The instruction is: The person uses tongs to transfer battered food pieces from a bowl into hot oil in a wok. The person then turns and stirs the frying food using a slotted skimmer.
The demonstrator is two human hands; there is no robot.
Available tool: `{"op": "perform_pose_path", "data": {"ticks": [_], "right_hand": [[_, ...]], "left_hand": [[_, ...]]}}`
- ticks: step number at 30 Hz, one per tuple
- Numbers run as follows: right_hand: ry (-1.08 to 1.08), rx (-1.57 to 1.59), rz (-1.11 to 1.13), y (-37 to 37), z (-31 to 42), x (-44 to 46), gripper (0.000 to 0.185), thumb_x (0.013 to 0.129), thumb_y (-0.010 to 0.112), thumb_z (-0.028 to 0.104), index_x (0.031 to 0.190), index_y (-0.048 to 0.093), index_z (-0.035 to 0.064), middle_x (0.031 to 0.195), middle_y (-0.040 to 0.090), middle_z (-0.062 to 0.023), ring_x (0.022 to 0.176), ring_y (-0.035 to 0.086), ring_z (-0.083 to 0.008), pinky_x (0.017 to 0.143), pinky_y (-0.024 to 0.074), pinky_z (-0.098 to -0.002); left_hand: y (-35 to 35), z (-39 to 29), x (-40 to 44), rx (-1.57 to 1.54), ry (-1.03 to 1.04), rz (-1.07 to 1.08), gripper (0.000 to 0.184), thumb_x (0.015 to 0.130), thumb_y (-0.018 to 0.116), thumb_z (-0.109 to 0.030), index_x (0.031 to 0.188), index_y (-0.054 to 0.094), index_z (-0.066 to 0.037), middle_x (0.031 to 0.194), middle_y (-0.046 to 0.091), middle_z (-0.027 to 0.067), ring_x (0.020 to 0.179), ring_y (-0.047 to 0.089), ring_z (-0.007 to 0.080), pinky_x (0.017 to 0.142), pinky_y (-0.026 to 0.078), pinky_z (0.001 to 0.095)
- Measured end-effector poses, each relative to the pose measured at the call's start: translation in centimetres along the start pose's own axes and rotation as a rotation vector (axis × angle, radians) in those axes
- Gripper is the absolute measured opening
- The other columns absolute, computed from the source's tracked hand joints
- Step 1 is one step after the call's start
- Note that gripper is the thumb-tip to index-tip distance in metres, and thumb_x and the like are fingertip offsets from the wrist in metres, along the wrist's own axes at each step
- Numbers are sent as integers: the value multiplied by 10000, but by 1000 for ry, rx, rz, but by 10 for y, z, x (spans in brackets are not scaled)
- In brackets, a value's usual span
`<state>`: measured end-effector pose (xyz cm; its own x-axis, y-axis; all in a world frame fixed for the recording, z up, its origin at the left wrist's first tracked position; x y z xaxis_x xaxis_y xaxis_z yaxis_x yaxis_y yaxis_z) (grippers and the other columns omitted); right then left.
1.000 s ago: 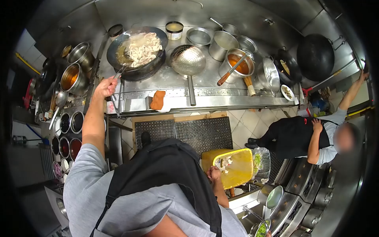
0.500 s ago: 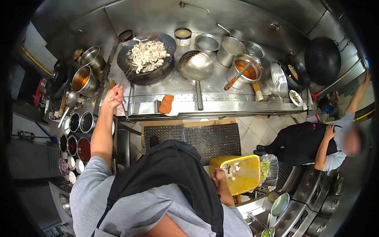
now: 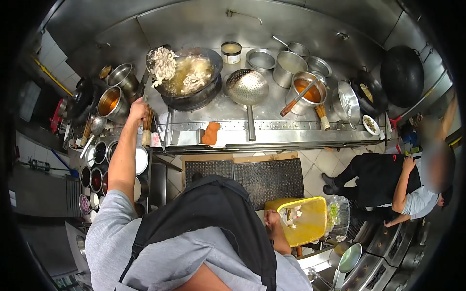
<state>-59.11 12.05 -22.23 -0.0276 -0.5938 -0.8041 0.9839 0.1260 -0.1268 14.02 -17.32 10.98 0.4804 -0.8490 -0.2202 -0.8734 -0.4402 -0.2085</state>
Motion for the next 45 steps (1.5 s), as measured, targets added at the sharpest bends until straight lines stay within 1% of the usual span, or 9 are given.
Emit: {"op": "perform_pose_path", "data": {"ticks": [13, 17, 21, 25, 26, 30, 33, 38, 45], "right_hand": [[114, -18, -41, -1, -13, -23, 161, 969, 491, 233, 1076, 592, 166, 854, 640, -7, 664, 601, -129, 527, 469, -306], [110, 29, -24, 0, -23, -18, 162, 971, 496, 237, 1079, 587, 158, 846, 633, -12, 651, 591, -130, 518, 469, -300], [87, 270, 57, -12, -61, 20, 141, 975, 504, 232, 1039, 583, 135, 828, 618, -33, 621, 572, -132, 466, 444, -276], [105, 197, -129, 4, 7, -38, 128, 972, 518, 235, 978, 578, 123, 810, 605, -44, 606, 563, -137, 438, 426, -262], [113, 200, -139, 5, 11, -41, 129, 971, 520, 238, 969, 576, 123, 808, 603, -41, 606, 563, -138, 440, 427, -263], [94, 139, -74, 2, -16, -28, 147, 965, 508, 251, 959, 581, 124, 808, 601, -35, 614, 567, -139, 452, 434, -270], [28, 14, -25, -5, -54, -5, 163, 959, 497, 258, 936, 582, 121, 781, 596, -36, 588, 562, -141, 437, 428, -267], [-221, -213, 16, -9, -43, -8, 176, 960, 491, 256, 942, 585, 108, 741, 590, -45, 532, 545, -148, 403, 406, -258], [126, 203, -167, 6, 31, -42, 142, 979, 500, 207, 950, 582, 94, 714, 562, -34, 511, 525, -134, 380, 374, -266]], "left_hand": [[2, -1, -13, 113, 71, -84, 547, 838, 465, -27, 1375, 546, -95, 620, 523, 17, 390, 400, 115, 309, 324, 304], [-10, -13, 14, 489, 211, -145, 528, 829, 471, -43, 1351, 549, -55, 878, 697, 173, 576, 646, 278, 559, 531, 391], [-17, -14, 40, 687, 130, -247, 554, 813, 451, -67, 1358, 541, -107, 1188, 640, 260, 1181, 595, 344, 1003, 447, 391], [-22, 5, 45, 676, -152, -64, 530, 858, 456, -68, 1365, 552, -189, 754, 636, 123, 545, 586, 262, 464, 469, 409], [-26, 16, 51, 563, -270, 76, 549, 903, 473, -72, 1428, 460, -234, 612, 478, 18, 404, 378, 122, 346, 301, 311], [-9, 16, 35, -61, -593, 313, 740, 940, 493, -55, 1530, 108, -279, 604, 442, -51, 393, 329, 64, 365, 268, 254], [16, 35, 37, -335, -558, 328, 370, 957, 502, -58, 1277, 397, -213, 615, 456, -41, 384, 331, 58, 344, 260, 250], [26, 44, 3, -593, -452, 308, 499, 944, 487, -36, 1391, 303, -160, 612, 445, -28, 374, 319, 72, 353, 256, 255], [22, 44, -38, -625, -315, 229, 546, 968, 477, -65, 1464, 269, -159, 615, 431, -26, 384, 314, 76, 353, 275, 260]]}}
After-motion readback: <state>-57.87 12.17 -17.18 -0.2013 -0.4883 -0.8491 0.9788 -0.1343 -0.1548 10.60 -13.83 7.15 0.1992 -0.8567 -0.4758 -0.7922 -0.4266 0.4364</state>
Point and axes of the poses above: each hand's wrist, its own x-axis towards the middle knuckle, its own y-axis out of the palm, z = x × y, the point moved 1 cm from there along x, towards the middle knuckle
